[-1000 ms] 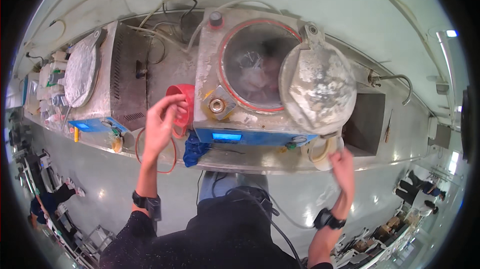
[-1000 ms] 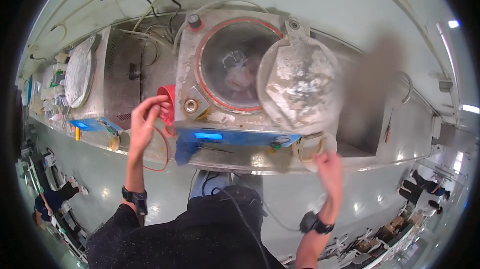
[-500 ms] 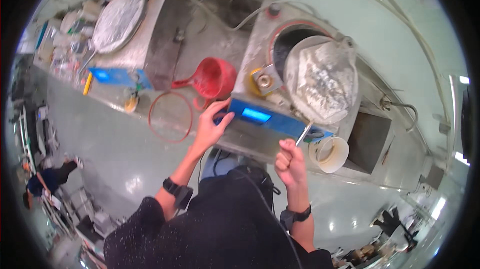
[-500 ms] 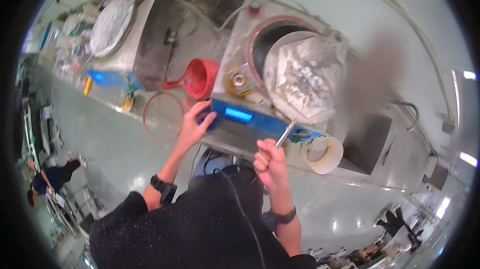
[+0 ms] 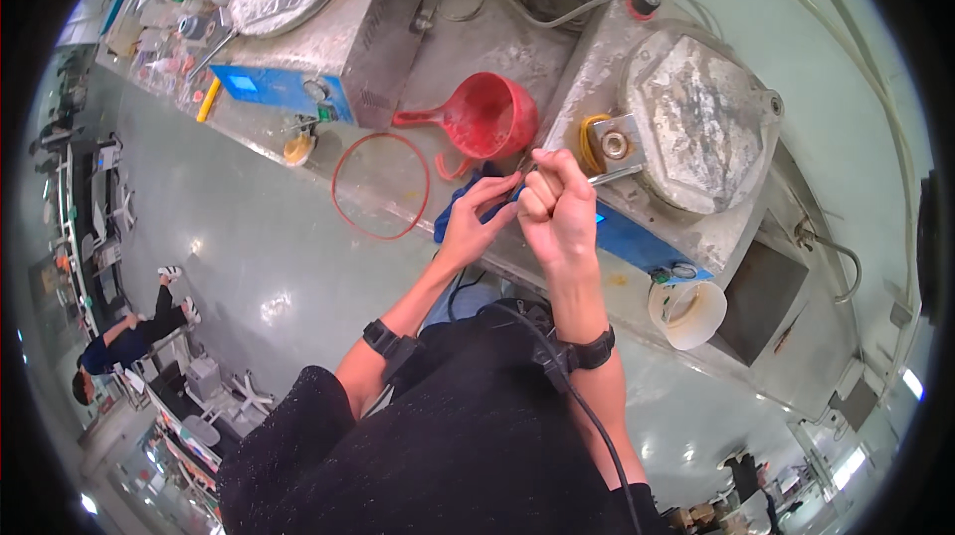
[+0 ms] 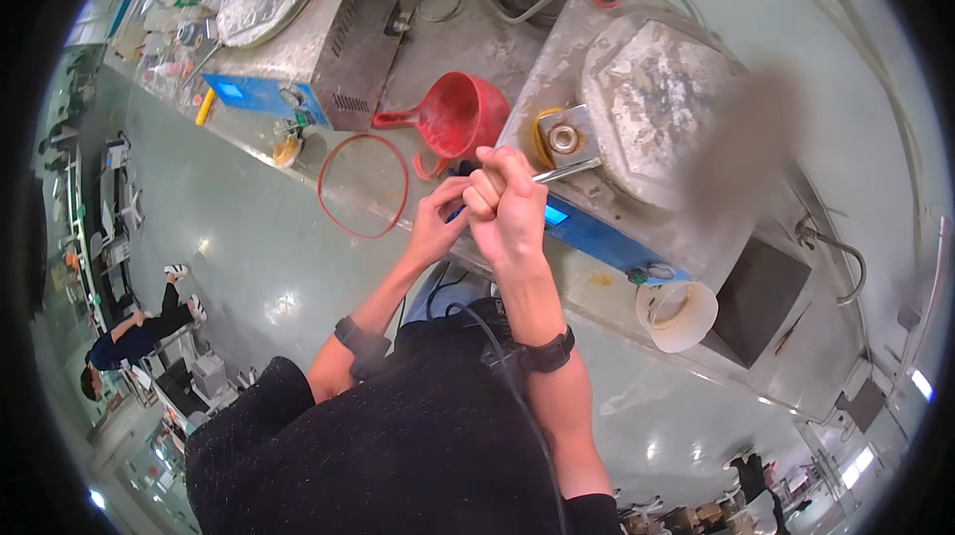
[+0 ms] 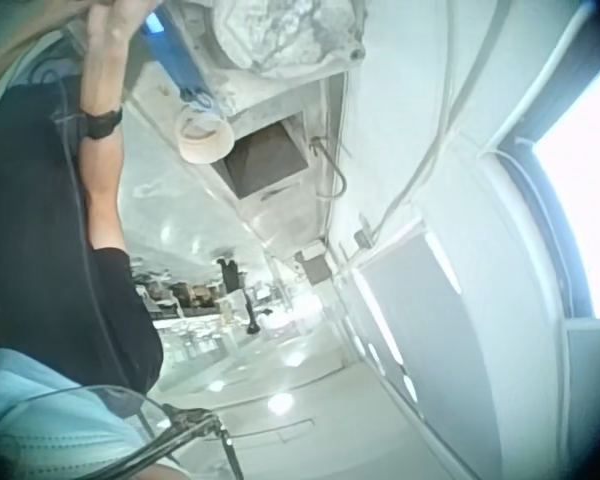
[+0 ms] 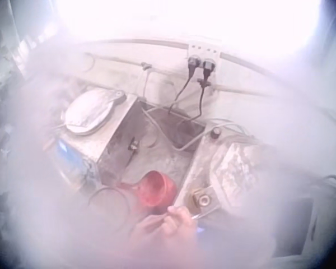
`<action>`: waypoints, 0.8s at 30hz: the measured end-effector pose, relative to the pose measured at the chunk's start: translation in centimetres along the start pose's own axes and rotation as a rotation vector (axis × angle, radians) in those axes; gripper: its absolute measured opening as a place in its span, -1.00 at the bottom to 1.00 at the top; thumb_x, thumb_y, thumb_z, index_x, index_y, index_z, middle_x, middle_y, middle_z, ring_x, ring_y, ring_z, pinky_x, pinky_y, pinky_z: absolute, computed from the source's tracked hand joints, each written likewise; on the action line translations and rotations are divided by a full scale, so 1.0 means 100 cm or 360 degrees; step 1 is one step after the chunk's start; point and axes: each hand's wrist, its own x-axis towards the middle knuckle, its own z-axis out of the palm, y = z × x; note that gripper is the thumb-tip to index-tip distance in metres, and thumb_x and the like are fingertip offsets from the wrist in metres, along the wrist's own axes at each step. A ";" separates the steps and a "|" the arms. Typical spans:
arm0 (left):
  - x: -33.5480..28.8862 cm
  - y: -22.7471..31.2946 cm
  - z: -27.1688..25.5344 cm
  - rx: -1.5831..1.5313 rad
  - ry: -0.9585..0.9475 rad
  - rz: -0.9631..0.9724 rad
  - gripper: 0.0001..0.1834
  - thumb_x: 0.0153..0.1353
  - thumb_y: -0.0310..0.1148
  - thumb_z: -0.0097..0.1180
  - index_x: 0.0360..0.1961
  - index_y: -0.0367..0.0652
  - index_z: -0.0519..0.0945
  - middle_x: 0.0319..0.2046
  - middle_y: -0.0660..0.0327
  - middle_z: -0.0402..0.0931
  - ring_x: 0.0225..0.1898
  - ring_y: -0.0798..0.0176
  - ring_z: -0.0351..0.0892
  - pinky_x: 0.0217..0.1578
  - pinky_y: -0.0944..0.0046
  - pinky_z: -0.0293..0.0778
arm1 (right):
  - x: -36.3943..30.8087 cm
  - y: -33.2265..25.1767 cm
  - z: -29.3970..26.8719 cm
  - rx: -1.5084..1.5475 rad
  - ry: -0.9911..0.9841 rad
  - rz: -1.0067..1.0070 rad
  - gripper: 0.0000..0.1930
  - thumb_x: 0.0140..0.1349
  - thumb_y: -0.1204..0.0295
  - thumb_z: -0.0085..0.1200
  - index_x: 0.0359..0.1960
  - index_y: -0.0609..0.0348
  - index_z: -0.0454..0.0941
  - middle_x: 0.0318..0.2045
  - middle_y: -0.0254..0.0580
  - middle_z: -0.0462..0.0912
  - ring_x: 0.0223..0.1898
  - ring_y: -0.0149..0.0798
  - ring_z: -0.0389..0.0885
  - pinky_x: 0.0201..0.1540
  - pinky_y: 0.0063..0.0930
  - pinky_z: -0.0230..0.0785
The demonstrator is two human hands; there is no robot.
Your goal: Cleaning and adjusting dental dentures using a pressurized machine and hand tools.
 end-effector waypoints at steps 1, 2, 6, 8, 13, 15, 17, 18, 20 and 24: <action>0.001 0.001 0.001 0.0012 -0.0015 0.0017 -0.54 0.18 -0.58 0.17 0.14 -0.30 0.49 0.06 0.14 0.44 0.08 0.25 0.48 0.13 0.30 0.40 | 0.000 -0.001 0.001 -0.0014 0.0014 -0.0012 -0.69 0.25 0.58 -0.03 -0.65 0.02 0.25 -0.77 -0.56 -0.01 -0.79 -0.57 -0.14 -0.73 -0.57 -0.28; 0.003 -0.002 0.002 0.0014 0.0026 0.0054 -0.57 0.18 -0.55 0.19 0.10 -0.34 0.50 0.03 0.11 0.46 0.06 0.23 0.49 0.11 0.27 0.44 | 0.001 -0.003 0.001 -0.0013 -0.0038 0.0036 -0.68 0.26 0.57 -0.03 -0.66 0.02 0.23 -0.77 -0.55 -0.02 -0.79 -0.57 -0.13 -0.73 -0.57 -0.26; 0.004 -0.014 0.000 0.0193 0.0178 0.0044 -0.58 0.17 -0.47 0.24 0.06 -0.33 0.51 -0.04 0.09 0.49 -0.01 0.21 0.54 0.03 0.24 0.52 | -0.012 -0.008 0.011 -0.0020 -0.0098 0.0181 -0.65 0.32 0.49 -0.06 -0.65 0.01 0.18 -0.73 -0.52 0.03 -0.72 -0.58 -0.01 -0.65 -0.64 -0.09; -0.006 -0.017 0.002 0.0233 0.0211 0.0090 -0.58 0.16 -0.47 0.24 0.06 -0.31 0.51 -0.05 0.10 0.49 -0.04 0.22 0.55 0.01 0.25 0.53 | -0.021 -0.003 0.019 -0.0027 0.0051 0.0142 -0.65 0.32 0.49 -0.06 -0.65 0.00 0.17 -0.73 -0.52 0.04 -0.71 -0.59 0.01 -0.64 -0.65 -0.07; -0.004 -0.020 0.010 0.0308 0.0211 0.0186 -0.57 0.16 -0.46 0.25 0.08 -0.26 0.52 -0.10 0.13 0.49 -0.09 0.24 0.56 -0.04 0.25 0.57 | -0.002 -0.004 0.002 -0.0155 -0.0059 0.0098 -0.64 0.29 0.53 -0.04 -0.66 -0.03 0.16 -0.76 -0.54 -0.02 -0.78 -0.56 -0.11 -0.73 -0.58 -0.23; -0.008 -0.023 0.013 0.0200 0.0316 0.0191 -0.57 0.16 -0.44 0.25 0.08 -0.24 0.53 -0.16 0.14 0.48 -0.13 0.25 0.56 -0.07 0.27 0.57 | 0.007 0.000 0.004 -0.0162 0.0000 0.0109 -0.62 0.28 0.54 -0.03 -0.68 -0.03 0.14 -0.78 -0.55 -0.05 -0.80 -0.55 -0.17 -0.75 -0.55 -0.31; -0.009 -0.026 0.012 0.0255 0.0403 0.0202 -0.57 0.17 -0.43 0.24 0.09 -0.21 0.53 -0.19 0.14 0.48 -0.17 0.25 0.56 -0.11 0.30 0.57 | 0.009 -0.001 0.001 -0.0196 0.0078 0.0172 -0.60 0.28 0.55 -0.03 -0.69 -0.02 0.13 -0.78 -0.55 -0.04 -0.79 -0.56 -0.15 -0.74 -0.56 -0.29; -0.003 -0.023 0.011 0.0252 0.0336 0.0229 -0.56 0.17 -0.43 0.24 0.10 -0.20 0.53 -0.19 0.14 0.47 -0.17 0.26 0.55 -0.14 0.30 0.56 | 0.009 -0.005 0.000 -0.0134 -0.0088 0.0144 -0.60 0.28 0.54 -0.02 -0.70 -0.01 0.13 -0.79 -0.55 -0.06 -0.80 -0.55 -0.16 -0.74 -0.56 -0.27; -0.003 -0.019 0.010 0.0221 0.0162 0.0162 -0.54 0.16 -0.40 0.25 0.12 -0.14 0.53 -0.18 0.15 0.47 -0.14 0.26 0.53 -0.16 0.29 0.52 | -0.005 -0.009 -0.010 -0.0258 -0.0223 0.0035 -0.73 0.29 0.48 0.02 -0.57 0.04 0.28 -0.71 -0.52 0.12 -0.74 -0.58 0.00 -0.71 -0.61 -0.16; -0.002 -0.020 -0.004 0.0388 0.0122 0.0127 -0.53 0.19 -0.40 0.21 0.16 -0.11 0.51 -0.16 0.19 0.44 -0.08 0.28 0.51 -0.07 0.31 0.48 | -0.056 -0.015 -0.010 -0.1063 0.0023 -0.0058 -0.86 0.31 0.40 0.04 -0.20 0.18 0.45 -0.46 -0.33 0.49 -0.60 -0.56 0.29 -0.64 -0.72 0.09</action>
